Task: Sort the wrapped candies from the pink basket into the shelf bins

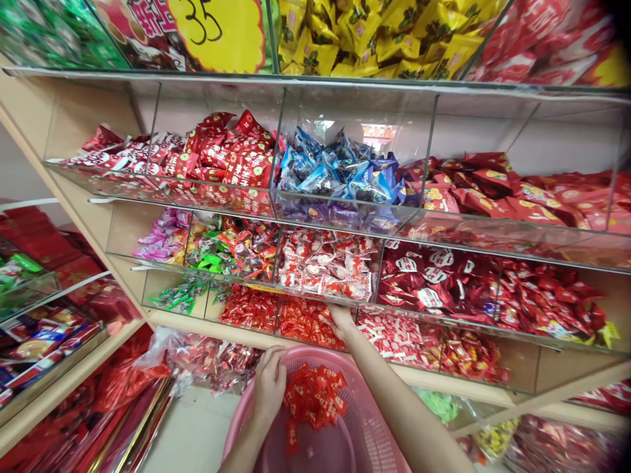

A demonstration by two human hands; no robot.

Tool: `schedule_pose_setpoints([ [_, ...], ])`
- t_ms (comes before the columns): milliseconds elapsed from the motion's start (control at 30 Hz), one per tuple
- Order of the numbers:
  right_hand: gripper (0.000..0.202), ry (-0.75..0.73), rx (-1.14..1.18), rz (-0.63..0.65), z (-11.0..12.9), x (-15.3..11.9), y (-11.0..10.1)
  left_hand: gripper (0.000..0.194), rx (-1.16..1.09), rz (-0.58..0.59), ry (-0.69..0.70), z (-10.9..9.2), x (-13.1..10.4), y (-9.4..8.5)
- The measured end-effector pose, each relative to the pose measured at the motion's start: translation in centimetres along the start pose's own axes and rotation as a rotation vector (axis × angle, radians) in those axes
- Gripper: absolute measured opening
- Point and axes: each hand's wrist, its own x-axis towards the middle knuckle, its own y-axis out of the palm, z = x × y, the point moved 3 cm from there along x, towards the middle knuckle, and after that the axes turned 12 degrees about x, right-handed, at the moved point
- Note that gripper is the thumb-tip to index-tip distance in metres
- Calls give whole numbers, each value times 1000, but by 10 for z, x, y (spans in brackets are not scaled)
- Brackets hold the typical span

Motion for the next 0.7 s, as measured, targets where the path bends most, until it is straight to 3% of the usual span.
schedule_pose_setpoints([
  [67, 37, 185, 421, 51, -3, -16, -1, 28, 5, 3, 3, 0, 0, 0],
  [133, 35, 279, 555, 114, -5, -38, -3, 27, 8, 5, 4, 0, 1, 0],
  [233, 31, 369, 653, 206, -18, -75, -7, 28, 5, 11, 3, -1, 1, 0],
  [400, 31, 537, 710, 160, -64, -127, -16, 28, -1, 13, -6, -5, 1, 0],
  [567, 38, 663, 766, 69, -107, -154, -10, 28, 27, 38, -11, -5, 0, 1],
  [700, 34, 852, 881, 105, -129, -168, -1, 28, 44, 35, 4, -5, 0, 1],
])
